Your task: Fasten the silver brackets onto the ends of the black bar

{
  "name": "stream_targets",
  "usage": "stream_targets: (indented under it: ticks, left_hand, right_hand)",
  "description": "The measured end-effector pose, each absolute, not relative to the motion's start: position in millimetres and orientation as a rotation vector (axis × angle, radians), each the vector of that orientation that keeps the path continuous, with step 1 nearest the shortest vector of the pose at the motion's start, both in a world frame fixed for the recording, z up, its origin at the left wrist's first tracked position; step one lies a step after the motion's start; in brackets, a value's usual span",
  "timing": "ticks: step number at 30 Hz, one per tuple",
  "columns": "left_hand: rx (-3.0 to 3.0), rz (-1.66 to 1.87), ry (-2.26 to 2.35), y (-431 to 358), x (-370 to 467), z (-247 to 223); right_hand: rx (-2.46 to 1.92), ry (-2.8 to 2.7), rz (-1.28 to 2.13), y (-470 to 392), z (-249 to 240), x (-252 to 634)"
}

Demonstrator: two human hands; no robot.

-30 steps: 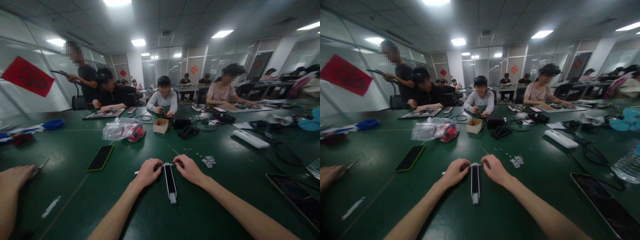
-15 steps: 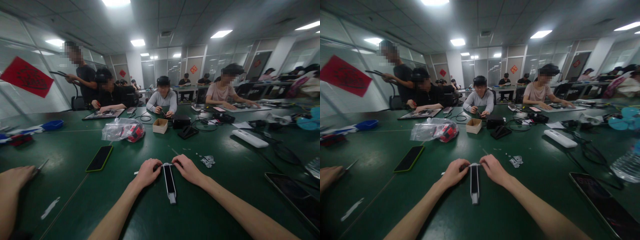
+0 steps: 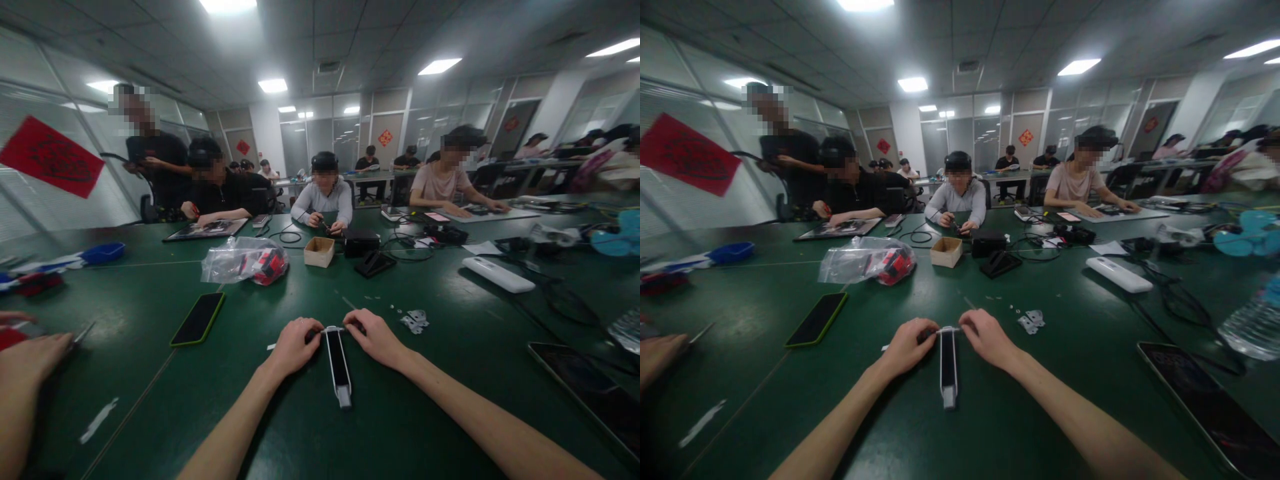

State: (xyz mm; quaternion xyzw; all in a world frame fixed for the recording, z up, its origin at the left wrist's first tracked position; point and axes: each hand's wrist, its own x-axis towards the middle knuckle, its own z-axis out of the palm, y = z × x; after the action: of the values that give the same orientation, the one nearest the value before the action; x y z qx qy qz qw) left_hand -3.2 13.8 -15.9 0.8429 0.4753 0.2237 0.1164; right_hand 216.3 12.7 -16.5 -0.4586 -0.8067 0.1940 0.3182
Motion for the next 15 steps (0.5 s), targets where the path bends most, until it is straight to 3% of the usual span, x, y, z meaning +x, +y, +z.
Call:
stream_targets:
  ticks: [15]
  left_hand:
    - [2.461,0.659,1.386,12.5,-3.2,-13.9]
  right_hand:
    - [-1.145,-2.134,0.526,11.5,-17.2,216.6]
